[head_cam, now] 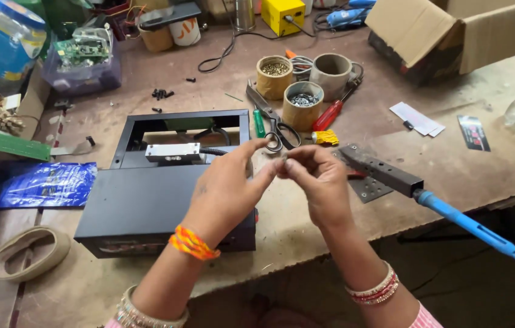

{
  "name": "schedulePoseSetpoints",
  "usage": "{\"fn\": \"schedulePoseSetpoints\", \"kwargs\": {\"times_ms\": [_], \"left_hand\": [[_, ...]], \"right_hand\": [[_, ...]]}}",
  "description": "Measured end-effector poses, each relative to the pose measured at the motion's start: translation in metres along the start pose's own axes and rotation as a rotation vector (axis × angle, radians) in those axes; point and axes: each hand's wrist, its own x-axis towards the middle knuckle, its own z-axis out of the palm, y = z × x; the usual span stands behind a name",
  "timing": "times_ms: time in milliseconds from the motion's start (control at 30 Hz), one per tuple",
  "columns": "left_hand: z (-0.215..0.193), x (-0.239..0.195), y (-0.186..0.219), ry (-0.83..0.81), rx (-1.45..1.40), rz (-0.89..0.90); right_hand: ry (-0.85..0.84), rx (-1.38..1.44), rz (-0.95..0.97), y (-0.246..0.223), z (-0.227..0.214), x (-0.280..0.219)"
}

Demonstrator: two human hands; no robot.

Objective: The person works on a black electronic enclosure with a red digital display and keypad on a workbench. They peel a protective film from a panel, press buttons to test the display, flip and reposition the enclosure, then use a red screwdriver to fasten the side and adjust an internal circuit board.

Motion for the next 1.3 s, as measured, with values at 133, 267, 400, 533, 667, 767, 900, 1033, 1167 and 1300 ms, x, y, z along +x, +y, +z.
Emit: {"fn": "schedulePoseSetpoints", "kwargs": {"times_ms": [133,267,400,533,667,767,900,1033,1167,1300], "left_hand": [[0.004,-0.01,-0.032,0.145,0.5,0.316],[-0.009,-0.012,-0.014,-0.106,0.573,0.004],[0.003,-0.009,-0.031,-0.077,0.562,0.06],[0.012,-0.008,-0.032,0.041,0.551,0.103],[0.011,-0.005,-0.03,0.01,0.529,0.086],[0.008,-0.004,-0.028,-0.028,0.496,0.04],[0.01,-0.005,-0.031,0.049,0.483,0.098],[-0.001,-0.009,-0.029,0.016,0.435,0.052],[-0.006,-0.031,-0.031,0.029,0.396,0.162],[-0.006,-0.052,-0.026,-0.102,0.485,0.209]], "right_hand": [[-0.089,0.113,0.16,0.03,0.002,-0.004],[-0.142,0.116,0.279,0.042,0.009,-0.011],[-0.155,0.094,0.263,0.042,0.011,-0.012],[-0.156,0.014,0.218,0.038,0.014,-0.012],[-0.155,-0.021,0.219,0.034,0.015,-0.011],[-0.172,-0.025,0.209,0.036,0.015,-0.01],[-0.165,-0.041,0.217,0.035,0.016,-0.016],[-0.164,-0.006,0.254,0.038,0.02,-0.017],[-0.157,0.037,0.289,0.038,0.025,-0.027],[-0.135,0.011,0.296,0.034,0.026,-0.027]]}}
